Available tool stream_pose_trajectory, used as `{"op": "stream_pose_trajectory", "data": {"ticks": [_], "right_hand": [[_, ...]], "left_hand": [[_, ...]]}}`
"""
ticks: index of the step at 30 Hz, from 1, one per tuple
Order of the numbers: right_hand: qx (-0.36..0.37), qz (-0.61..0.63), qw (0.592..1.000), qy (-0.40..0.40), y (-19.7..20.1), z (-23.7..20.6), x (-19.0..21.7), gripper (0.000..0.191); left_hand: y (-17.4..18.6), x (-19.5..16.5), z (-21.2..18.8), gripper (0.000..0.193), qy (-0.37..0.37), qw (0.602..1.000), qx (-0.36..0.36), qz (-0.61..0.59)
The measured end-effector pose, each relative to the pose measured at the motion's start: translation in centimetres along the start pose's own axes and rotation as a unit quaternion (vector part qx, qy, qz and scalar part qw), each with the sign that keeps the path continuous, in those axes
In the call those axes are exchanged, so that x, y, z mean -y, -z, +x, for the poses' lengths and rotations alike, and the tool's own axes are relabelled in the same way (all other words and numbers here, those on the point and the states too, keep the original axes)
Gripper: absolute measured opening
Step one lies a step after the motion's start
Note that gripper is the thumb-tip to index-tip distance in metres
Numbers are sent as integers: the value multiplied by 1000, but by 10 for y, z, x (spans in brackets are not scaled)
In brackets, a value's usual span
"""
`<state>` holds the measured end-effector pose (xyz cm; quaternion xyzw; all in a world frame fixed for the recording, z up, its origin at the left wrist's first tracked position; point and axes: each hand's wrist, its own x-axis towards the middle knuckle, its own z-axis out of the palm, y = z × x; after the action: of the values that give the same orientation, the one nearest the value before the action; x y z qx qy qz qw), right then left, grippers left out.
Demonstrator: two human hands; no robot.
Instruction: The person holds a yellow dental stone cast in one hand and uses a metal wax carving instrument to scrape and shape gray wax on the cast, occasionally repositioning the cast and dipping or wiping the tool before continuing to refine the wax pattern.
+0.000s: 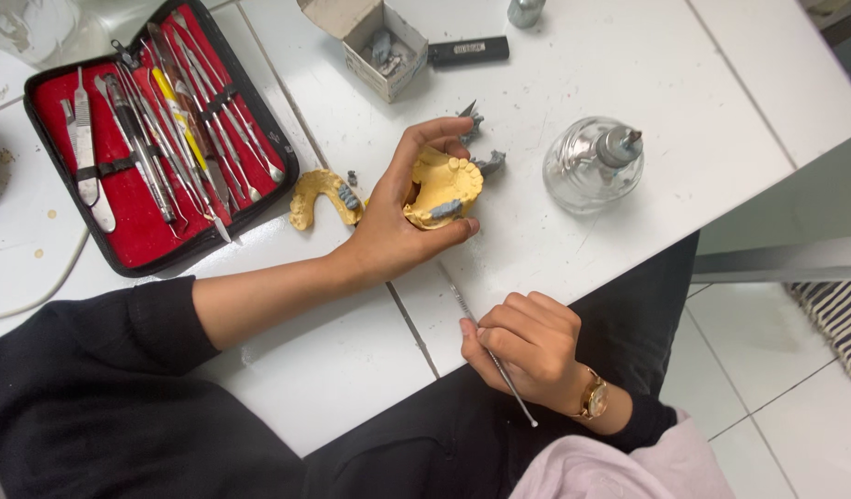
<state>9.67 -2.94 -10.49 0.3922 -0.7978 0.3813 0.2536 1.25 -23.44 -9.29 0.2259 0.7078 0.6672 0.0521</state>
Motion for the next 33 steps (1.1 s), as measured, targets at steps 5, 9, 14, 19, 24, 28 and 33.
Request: {"op": "stream_pose_trajectory", "data": {"ticks": [5, 9, 14, 19, 24, 28, 33], "right_hand": [[-24, 142, 985, -99, 6, -7, -4, 21], [-30, 38, 990, -131, 19, -13, -7, 27], [-19, 40, 998, -51, 7, -10, -4, 29], [14, 54, 998, 30, -3, -11, 5, 32], [11, 281, 948, -148, 11, -24, -7, 18], [-102, 318, 909, -248, 31, -22, -30, 17], [-83, 129, 964, -218, 26, -3, -42, 14]], "left_hand": [[1, 3, -5, 84, -9, 1000, 6, 5], [1, 7, -5, 83, -22, 1000, 6, 7], [2, 9, -6, 83, -25, 1000, 3, 1], [2, 7, -6, 82, -28, 1000, -9, -2], [5, 4, -5, 76, -94, 995, -11, 2], [9, 1, 1, 77, -93, 996, -12, 1], [12, -1, 7, 76, -105, 993, -6, 49]]}}
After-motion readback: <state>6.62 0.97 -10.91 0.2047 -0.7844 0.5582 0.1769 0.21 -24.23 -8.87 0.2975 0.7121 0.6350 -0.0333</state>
